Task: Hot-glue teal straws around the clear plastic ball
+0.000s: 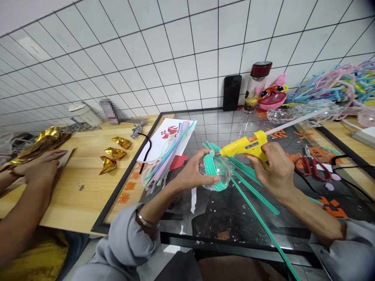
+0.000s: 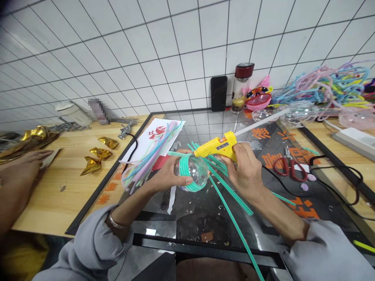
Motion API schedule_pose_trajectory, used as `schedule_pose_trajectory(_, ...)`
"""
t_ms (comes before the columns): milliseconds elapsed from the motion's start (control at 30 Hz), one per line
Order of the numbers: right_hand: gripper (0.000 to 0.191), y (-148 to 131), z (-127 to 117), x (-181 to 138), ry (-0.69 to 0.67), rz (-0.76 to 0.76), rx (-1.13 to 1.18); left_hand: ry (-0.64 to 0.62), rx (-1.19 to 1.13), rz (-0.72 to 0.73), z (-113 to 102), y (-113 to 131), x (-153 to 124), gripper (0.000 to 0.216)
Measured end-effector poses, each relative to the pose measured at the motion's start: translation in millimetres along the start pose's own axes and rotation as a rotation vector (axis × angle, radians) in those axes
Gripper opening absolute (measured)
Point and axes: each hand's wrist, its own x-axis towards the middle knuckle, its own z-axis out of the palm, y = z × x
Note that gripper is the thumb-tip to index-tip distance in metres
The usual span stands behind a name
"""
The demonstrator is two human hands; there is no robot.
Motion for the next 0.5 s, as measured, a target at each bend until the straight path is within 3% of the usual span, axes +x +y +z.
schedule_pose_trajectory(333,0.013,-1.0,-0.1,1.2,0.006,-0.027,0.007,0.006,0.015,0.001,0.2,1.4,0.0,0.072)
schedule_pose_trajectory(500,0.010,-3.2,-0.6,0.9,-0.016,0.033,0.015,0.009,0.024,-0.005,-0.1,1.5,-0.2,0.073)
